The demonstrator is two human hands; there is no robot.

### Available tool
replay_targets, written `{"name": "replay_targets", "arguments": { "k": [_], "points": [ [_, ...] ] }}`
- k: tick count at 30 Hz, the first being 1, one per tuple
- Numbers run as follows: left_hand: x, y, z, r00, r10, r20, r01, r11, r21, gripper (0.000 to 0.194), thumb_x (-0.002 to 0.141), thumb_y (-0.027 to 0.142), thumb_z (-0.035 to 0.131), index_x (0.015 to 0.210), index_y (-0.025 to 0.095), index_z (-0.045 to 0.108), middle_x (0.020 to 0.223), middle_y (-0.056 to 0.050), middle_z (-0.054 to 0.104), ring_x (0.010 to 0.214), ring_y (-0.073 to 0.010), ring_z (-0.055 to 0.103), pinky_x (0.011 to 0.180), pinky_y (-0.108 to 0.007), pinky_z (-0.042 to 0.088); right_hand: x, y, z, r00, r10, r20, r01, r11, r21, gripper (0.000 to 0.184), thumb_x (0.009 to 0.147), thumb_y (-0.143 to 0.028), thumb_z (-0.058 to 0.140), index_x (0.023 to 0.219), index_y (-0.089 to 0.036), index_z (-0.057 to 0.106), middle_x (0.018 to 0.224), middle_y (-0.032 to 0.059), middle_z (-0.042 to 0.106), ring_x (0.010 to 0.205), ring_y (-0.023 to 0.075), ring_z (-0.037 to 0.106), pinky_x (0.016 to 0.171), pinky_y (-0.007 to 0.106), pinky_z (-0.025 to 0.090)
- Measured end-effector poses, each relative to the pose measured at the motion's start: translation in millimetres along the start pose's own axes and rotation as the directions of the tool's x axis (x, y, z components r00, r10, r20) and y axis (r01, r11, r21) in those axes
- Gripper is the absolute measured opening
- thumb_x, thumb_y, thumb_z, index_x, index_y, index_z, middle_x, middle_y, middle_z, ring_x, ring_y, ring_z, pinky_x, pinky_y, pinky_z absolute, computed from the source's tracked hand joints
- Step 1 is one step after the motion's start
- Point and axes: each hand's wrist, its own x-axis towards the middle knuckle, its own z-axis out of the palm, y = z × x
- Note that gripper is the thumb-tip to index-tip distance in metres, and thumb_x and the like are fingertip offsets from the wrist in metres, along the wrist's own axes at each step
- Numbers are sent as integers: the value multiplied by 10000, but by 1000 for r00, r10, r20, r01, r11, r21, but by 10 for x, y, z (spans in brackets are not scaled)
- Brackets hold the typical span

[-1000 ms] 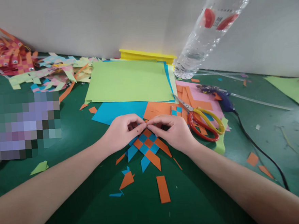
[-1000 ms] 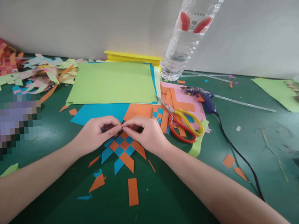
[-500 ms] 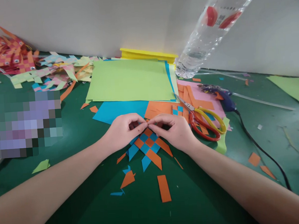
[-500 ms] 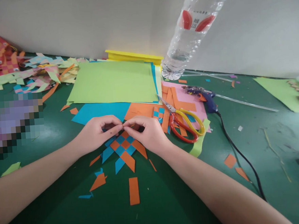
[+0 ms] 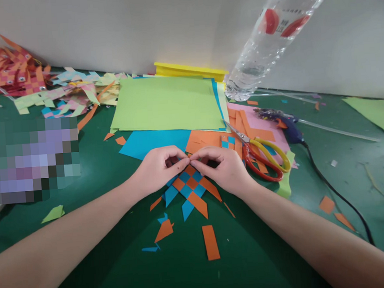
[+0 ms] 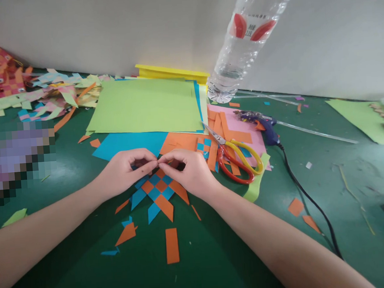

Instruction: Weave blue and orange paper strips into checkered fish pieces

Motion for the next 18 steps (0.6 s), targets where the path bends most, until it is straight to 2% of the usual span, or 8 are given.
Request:
{"name": "replay_targets", "arguments": {
  "k": [5,18],
  "points": [
    [0,-18,-5,1000,19,-4,-19,1000,10,212,881,330,559,804,162,662,774,-13,668,661,-117,575,597,-228,437,1,-28,-1,1000,-15,7,15,1000,-7,102,817,-260,621,808,-193,698,748,5,697,611,93,570,555,247,454],
    [3,-3,-3,1000,-20,6,20,1000,-10,213,877,333,552,818,159,660,776,-20,669,665,-121,578,601,-235,440,0,-14,-9,1000,-2,-1,2,1000,19,100,814,-263,633,822,-196,707,765,10,707,633,100,579,573,253,465]
  ]
}}
